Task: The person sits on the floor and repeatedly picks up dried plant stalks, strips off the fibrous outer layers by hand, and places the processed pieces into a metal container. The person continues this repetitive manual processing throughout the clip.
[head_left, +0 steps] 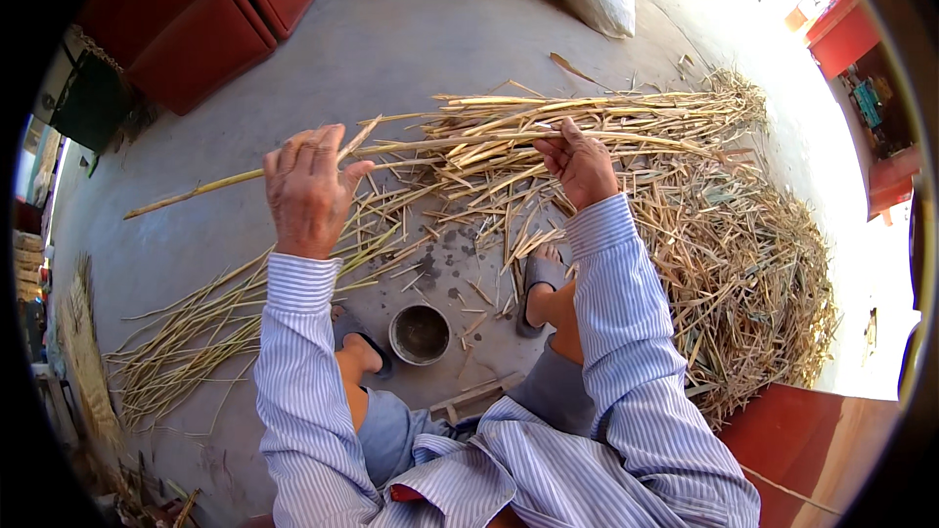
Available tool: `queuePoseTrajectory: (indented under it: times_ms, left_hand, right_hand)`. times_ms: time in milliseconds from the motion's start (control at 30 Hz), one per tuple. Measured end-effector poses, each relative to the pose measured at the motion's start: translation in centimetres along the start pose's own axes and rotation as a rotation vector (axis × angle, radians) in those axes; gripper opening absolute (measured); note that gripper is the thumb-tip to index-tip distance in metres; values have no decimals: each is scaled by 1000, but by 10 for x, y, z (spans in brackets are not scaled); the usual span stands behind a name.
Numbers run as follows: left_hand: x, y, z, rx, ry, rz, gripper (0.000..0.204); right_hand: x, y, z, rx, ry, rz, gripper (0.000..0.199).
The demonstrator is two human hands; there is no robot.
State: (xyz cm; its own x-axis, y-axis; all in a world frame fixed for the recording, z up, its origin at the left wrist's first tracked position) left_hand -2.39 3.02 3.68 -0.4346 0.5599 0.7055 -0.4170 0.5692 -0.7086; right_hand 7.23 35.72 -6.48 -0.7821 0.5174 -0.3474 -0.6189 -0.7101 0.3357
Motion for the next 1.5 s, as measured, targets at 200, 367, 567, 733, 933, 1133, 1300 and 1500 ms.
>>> queuePoseTrajectory:
  times_ms: [200, 367, 567, 733, 933, 1133, 1300, 1500]
  left_hand:
    - [-9, 26, -4, -133, 48, 168, 34]
    - [-9, 20, -1, -352, -111, 184, 24]
    - [6, 17, 8, -856, -527, -120, 24]
    - [6, 54, -38, -375, 1, 178, 26]
    - [-1, 58, -41, -515, -196, 185, 20]
    - [-5, 58, -53, -338, -48, 68, 22]
    - [-5, 55, -52, -278, 68, 33, 23]
    - [0, 34, -22, -275, -56, 111, 22]
  right_hand:
    - [-13, 16, 1, -52, -61, -3, 34]
    - [-15, 11, 6, -137, -67, -10, 35]
    - [-23, 18, 4, -132, -29, 14, 34]
    - [-30, 32, -10, -99, -13, 129, 31]
    - [-38, 37, -2, 122, -47, 241, 22]
    - [-33, 40, -12, 29, -28, 71, 25]
    - [-33, 40, -11, -5, -21, -9, 31]
    - [-19, 4, 6, -76, -100, -16, 31]
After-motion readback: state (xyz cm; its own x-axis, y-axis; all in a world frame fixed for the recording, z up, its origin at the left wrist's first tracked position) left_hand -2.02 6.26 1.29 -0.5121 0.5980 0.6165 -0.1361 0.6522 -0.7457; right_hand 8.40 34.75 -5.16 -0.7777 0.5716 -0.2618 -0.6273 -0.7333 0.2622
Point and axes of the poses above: each hand's wrist, its own x-axis towards the middle knuckle, its own y-axis out of the palm, z = x × y, the point moved 1 cm from there along x, towards the middle knuckle, and after that the axes turned 7 degrees about -x, right-handed, at the moved point
